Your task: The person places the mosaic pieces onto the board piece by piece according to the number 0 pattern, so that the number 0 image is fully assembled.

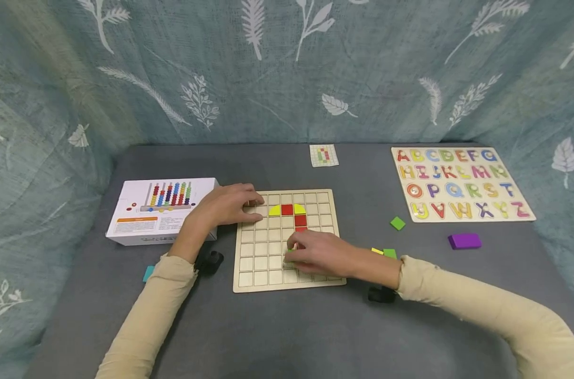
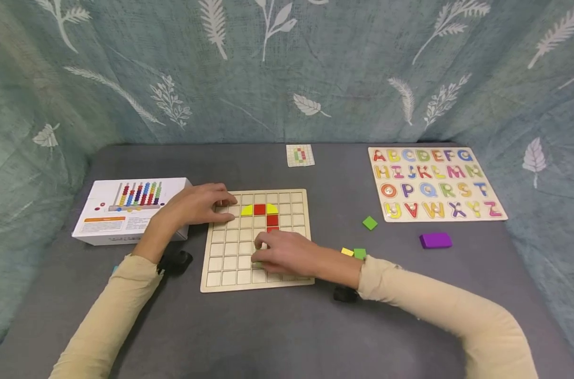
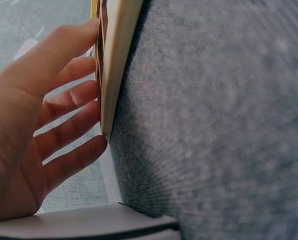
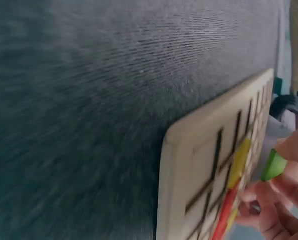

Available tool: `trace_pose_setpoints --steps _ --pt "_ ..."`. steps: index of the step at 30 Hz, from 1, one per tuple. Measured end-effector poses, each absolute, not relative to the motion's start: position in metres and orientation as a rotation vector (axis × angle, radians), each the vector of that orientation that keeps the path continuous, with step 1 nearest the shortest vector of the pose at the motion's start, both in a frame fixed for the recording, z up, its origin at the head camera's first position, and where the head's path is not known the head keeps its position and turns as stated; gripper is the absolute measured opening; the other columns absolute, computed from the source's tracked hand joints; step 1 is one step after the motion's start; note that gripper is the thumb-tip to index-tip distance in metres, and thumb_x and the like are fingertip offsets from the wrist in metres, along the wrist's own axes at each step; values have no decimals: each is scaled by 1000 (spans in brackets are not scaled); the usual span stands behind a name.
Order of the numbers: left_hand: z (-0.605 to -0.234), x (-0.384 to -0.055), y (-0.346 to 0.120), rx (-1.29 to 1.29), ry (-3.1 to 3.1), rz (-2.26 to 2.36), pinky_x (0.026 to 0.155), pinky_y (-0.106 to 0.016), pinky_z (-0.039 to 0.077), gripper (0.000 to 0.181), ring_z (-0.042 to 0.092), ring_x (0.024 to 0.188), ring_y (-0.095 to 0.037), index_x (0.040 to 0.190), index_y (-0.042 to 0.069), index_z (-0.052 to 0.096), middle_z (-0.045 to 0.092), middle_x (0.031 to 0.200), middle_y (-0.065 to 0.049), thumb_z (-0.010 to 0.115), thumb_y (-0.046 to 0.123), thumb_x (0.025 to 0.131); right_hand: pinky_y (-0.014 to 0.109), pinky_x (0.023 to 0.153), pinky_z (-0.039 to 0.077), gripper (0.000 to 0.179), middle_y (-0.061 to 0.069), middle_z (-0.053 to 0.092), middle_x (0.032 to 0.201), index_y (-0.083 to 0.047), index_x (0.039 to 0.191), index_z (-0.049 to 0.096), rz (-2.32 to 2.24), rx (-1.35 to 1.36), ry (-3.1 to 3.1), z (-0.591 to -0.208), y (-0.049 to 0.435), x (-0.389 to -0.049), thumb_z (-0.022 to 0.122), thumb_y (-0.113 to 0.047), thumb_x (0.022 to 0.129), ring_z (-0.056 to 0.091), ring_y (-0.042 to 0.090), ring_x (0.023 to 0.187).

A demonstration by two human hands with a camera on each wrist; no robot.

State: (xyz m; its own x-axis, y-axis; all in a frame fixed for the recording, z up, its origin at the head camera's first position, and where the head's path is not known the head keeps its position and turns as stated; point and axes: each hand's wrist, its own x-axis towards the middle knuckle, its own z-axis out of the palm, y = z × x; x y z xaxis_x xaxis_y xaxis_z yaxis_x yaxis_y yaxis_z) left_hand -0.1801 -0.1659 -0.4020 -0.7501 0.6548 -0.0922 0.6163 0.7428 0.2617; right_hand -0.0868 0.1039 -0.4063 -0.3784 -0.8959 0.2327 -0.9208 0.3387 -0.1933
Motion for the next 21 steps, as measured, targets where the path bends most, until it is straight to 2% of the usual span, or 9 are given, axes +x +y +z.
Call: trace_pose_setpoints --steps 8,21 --pt "-404 -181 -165 999 2769 311 70 -30 46 35 54 84 -10 115 24 69 60 97 5 70 44 87 20 64 48 16 -3 62 103 -25 102 72 424 1730 -2491 -416 92 -89 67 -15 90 57 9 80" --pt "-406 -181 -167 1027 2774 314 70 -30 47 36 56 84 -11 115 23 70 60 97 4 70 44 87 20 68 48 15 -3 63 100 -24 102 73 365 1757 -2440 -422 90 -91 68 -17 90 57 10 78"
